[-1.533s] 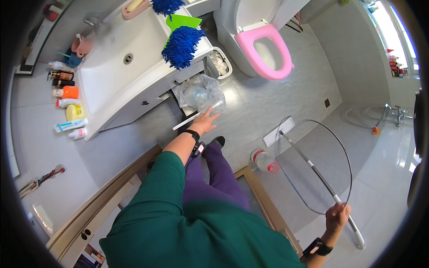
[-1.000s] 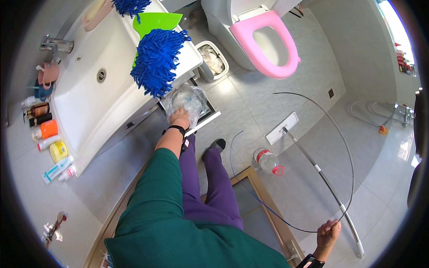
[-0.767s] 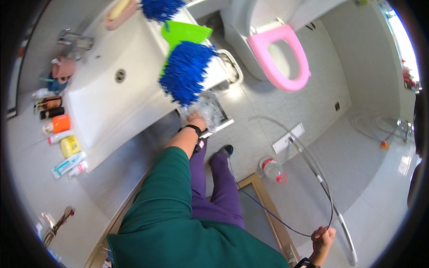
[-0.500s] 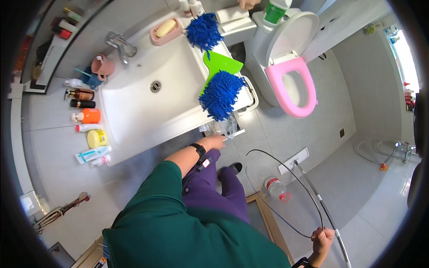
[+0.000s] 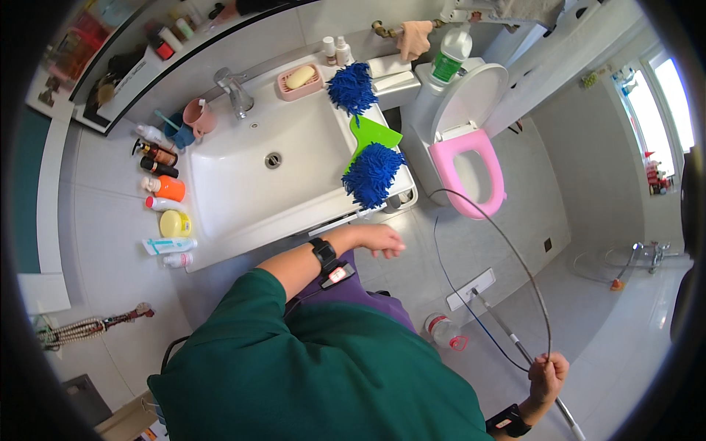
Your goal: The person uses a flexible drain snake to clear a clogged bathroom sink drain. They insert the snake into the drain, push it through, and then pull it out. The person then coils the snake and places it back in a drawer.
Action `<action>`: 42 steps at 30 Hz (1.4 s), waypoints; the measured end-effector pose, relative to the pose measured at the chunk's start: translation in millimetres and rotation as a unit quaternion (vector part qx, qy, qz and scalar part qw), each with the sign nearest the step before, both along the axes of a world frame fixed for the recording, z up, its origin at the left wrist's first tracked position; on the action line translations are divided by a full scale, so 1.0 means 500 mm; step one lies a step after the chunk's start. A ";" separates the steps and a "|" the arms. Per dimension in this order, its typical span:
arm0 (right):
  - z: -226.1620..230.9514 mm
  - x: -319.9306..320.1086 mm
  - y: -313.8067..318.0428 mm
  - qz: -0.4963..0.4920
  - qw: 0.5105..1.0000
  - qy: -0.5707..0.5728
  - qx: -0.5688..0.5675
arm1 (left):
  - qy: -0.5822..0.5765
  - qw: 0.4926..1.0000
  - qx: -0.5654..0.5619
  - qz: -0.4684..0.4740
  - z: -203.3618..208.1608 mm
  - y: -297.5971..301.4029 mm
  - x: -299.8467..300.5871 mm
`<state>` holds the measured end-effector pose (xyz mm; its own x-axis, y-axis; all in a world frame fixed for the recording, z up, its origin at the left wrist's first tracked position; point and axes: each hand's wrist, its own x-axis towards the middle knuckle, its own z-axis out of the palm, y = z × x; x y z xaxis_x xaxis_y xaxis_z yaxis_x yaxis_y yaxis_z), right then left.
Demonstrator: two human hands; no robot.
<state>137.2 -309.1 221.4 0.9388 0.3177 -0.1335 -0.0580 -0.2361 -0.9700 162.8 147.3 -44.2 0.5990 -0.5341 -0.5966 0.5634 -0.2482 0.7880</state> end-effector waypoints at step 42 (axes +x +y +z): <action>-0.555 -0.339 -0.047 0.125 0.951 0.251 -0.128 | 0.256 0.780 -0.319 0.474 -0.201 -0.050 -0.389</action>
<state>-32.1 -332.6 -56.0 0.6364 0.4188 -0.6478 -0.4097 -0.5281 -0.7438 -31.5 122.3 -144.6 0.6766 -0.2817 -0.6803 0.5360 0.8220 0.1926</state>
